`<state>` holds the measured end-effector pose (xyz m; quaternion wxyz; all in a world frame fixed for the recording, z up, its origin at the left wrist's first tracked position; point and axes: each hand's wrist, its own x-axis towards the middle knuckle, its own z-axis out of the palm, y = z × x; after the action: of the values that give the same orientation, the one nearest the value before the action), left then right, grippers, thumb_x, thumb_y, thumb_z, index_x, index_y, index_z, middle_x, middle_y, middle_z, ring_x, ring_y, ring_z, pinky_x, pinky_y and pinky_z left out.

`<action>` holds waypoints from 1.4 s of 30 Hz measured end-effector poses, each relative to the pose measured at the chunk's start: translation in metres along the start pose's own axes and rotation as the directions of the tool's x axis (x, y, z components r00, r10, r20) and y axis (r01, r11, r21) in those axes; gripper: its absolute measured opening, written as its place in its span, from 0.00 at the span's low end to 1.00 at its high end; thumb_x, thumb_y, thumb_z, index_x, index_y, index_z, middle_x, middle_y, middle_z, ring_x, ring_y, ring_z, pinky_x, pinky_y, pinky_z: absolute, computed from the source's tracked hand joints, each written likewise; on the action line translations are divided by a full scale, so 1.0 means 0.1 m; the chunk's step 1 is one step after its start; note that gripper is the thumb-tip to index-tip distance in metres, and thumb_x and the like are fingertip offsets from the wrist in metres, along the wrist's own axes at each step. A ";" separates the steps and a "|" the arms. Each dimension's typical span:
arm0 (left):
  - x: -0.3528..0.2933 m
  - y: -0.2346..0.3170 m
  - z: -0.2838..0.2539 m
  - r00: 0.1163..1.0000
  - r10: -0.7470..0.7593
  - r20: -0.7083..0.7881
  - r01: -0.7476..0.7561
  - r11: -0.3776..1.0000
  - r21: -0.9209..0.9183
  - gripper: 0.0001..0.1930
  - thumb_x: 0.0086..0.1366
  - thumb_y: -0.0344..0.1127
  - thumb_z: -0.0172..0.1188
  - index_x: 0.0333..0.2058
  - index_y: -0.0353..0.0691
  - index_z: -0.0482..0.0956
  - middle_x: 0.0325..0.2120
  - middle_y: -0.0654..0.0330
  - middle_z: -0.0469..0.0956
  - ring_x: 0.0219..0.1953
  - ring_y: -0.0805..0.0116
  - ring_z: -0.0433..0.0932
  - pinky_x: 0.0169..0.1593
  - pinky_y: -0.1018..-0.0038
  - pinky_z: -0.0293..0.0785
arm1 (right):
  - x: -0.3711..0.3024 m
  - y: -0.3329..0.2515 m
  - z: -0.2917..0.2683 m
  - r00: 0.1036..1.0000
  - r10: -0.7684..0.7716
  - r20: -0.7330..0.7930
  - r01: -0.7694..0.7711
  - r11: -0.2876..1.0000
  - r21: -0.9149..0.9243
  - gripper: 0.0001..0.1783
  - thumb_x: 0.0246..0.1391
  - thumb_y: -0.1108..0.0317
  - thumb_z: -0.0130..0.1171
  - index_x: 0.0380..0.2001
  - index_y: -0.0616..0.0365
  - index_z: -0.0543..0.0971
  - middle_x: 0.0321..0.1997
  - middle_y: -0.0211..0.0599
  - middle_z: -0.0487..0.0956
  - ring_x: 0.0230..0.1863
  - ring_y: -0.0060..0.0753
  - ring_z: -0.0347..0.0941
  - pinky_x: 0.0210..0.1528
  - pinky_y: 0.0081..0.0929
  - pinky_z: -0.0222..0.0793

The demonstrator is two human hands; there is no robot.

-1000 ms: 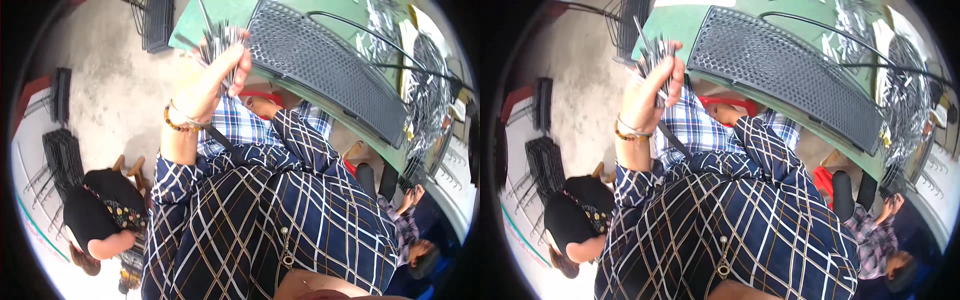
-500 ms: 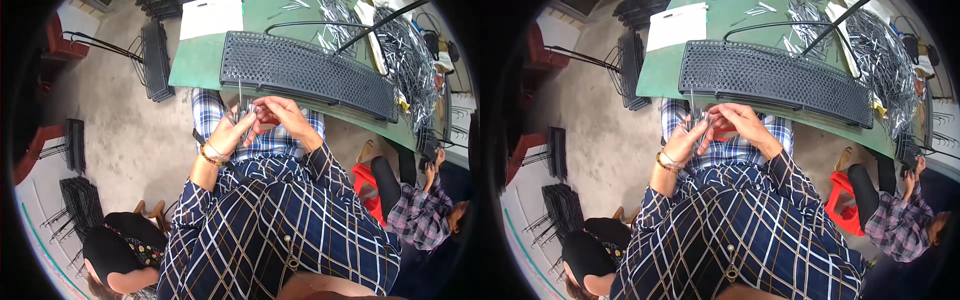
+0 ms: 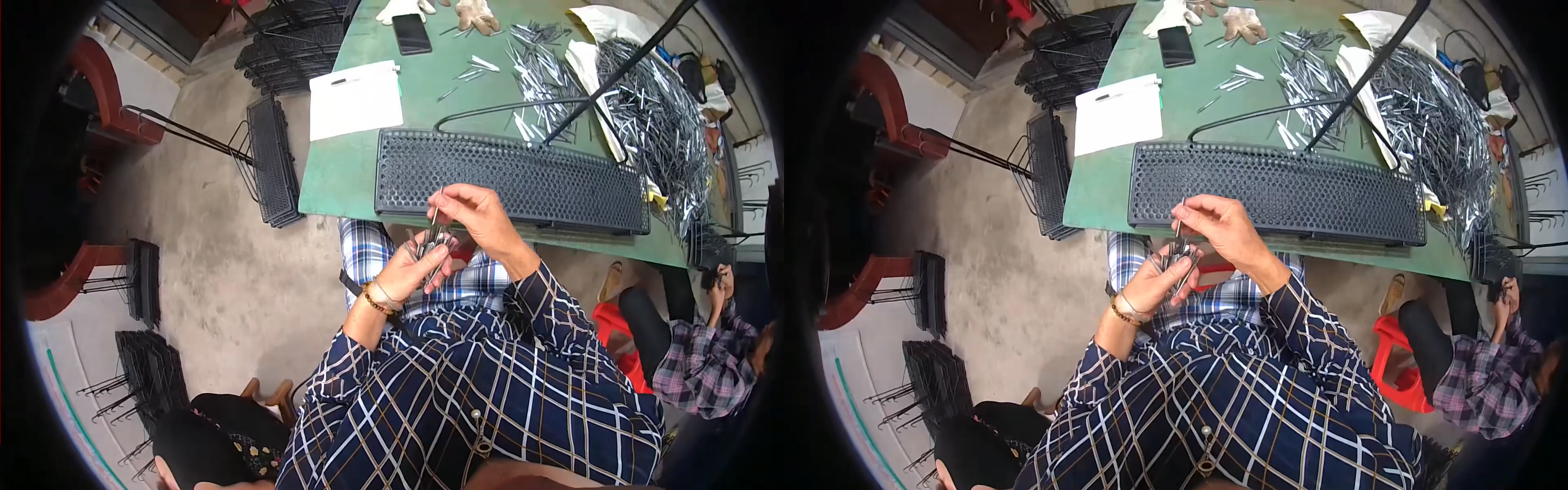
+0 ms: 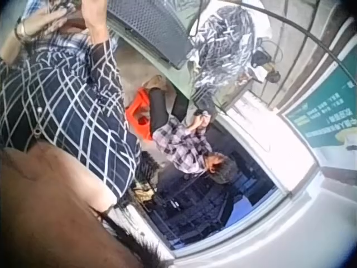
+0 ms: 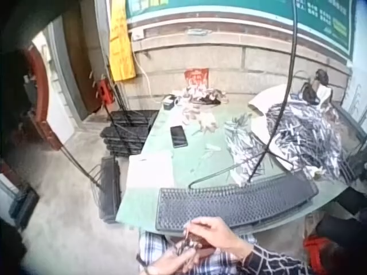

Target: Assembling small metal clips into a long perforated metal tray/cover component.

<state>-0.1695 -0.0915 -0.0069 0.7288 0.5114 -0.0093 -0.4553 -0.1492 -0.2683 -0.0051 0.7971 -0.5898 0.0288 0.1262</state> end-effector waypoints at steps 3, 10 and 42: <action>0.07 0.07 0.01 1.000 0.015 -0.007 -0.015 0.999 -0.039 0.14 0.68 0.39 0.49 0.47 0.38 0.68 0.24 0.63 0.73 0.19 0.79 0.68 0.18 0.84 0.61 | 0.14 -0.17 -0.01 0.995 -0.061 -0.078 0.060 0.998 -0.014 0.13 0.58 0.65 0.54 0.39 0.64 0.77 0.33 0.33 0.79 0.34 0.19 0.73 0.38 0.17 0.69; 0.18 0.16 -0.07 0.987 0.049 -0.156 -0.083 0.973 -0.215 0.12 0.67 0.39 0.51 0.44 0.38 0.71 0.24 0.64 0.73 0.22 0.78 0.69 0.22 0.82 0.65 | 0.70 -0.45 0.07 0.913 -0.397 -0.099 0.353 0.887 -0.298 0.15 0.59 0.71 0.51 0.47 0.66 0.70 0.34 0.38 0.80 0.37 0.23 0.75 0.40 0.21 0.70; 0.16 0.08 -0.11 0.982 -0.120 -0.143 0.059 0.927 -0.369 0.12 0.65 0.36 0.54 0.44 0.38 0.74 0.33 0.58 0.79 0.32 0.73 0.78 0.27 0.81 0.76 | 1.32 -0.10 0.04 0.684 -0.638 0.355 0.562 0.151 -0.813 0.11 0.48 0.74 0.58 0.38 0.61 0.77 0.37 0.39 0.79 0.36 0.41 0.72 0.43 0.33 0.65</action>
<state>-0.1497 -0.0942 -0.0134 0.7875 0.4032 0.1581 -0.4385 -0.0200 -0.2452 -0.0206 0.3477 -0.8754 -0.2480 -0.2265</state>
